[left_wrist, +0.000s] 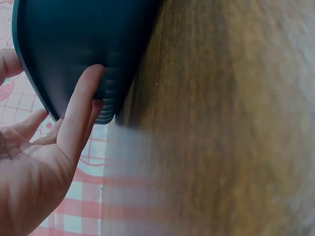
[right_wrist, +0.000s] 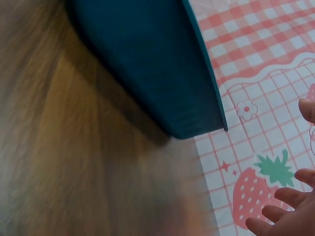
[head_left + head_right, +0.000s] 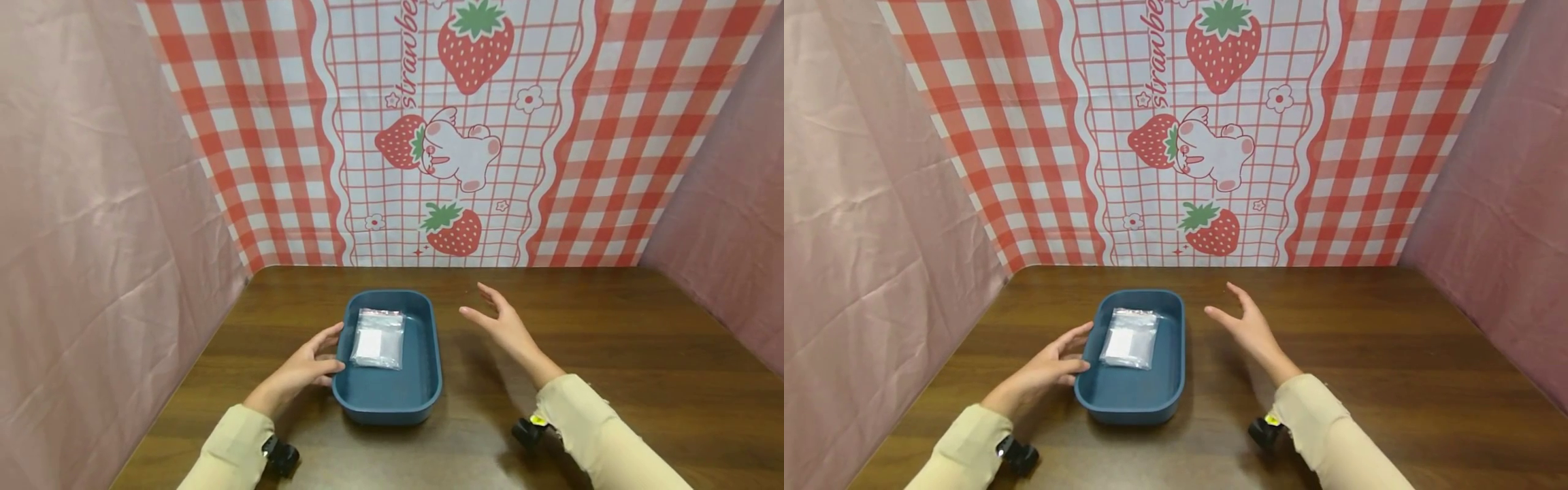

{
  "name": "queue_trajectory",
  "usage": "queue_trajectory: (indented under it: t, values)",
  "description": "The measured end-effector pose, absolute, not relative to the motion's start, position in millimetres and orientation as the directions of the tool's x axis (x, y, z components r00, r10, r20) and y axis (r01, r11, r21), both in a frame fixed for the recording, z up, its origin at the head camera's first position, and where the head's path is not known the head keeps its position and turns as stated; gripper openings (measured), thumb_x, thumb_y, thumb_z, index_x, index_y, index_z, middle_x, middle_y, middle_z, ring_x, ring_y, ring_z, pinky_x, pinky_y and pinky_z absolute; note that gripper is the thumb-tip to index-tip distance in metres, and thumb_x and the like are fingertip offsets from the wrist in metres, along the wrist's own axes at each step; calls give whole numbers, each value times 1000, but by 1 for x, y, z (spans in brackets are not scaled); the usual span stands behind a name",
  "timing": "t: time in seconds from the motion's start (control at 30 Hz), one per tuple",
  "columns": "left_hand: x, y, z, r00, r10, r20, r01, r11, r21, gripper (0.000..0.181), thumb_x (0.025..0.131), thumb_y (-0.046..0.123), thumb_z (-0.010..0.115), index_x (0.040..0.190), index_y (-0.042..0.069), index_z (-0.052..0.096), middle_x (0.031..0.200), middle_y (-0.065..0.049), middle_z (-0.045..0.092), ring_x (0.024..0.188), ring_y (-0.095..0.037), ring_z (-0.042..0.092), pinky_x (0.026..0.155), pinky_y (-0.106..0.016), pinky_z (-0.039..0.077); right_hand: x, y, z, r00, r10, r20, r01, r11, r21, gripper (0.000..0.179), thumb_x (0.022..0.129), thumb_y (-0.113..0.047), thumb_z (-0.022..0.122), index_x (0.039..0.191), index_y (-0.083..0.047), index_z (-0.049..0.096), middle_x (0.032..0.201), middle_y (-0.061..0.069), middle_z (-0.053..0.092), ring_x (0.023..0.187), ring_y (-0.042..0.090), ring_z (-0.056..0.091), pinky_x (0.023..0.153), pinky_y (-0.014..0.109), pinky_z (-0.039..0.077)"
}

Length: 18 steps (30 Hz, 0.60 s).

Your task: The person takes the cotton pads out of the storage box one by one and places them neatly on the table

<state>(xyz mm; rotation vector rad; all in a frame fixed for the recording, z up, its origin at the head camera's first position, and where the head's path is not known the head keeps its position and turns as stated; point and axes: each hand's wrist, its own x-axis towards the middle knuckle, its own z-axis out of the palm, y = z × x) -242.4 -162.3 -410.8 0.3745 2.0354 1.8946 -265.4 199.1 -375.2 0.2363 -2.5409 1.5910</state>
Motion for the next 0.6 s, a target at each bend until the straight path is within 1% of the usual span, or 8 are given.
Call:
queue_trajectory:
  t: [0.13,0.37,0.6]
  values:
    - [-243,-162,-411,-914,400,-69,-39,82,996,75,82,1,60,147,8,23,140,-28,30,112,-39,50,72,-42,53,-271,191,-371,-980,-76,182,-197,402,-894,75,85,-33,66,144,-6,30,144,21,33,131,38,28,101,52,30]
    - [-242,-161,-411,-915,399,-65,-37,79,996,75,82,0,59,147,7,23,140,-28,30,113,-39,49,71,-43,53,-280,175,-365,-981,-87,175,-195,370,-909,75,83,-31,68,144,-6,32,142,21,35,130,38,30,101,52,31]
    - [-242,-161,-412,-916,393,-73,-43,84,996,75,82,1,60,147,8,24,140,-28,30,113,-40,49,72,-43,53,-287,157,-363,-973,-96,210,-231,389,-892,83,76,-41,73,141,-6,36,140,21,38,126,37,35,97,52,35]
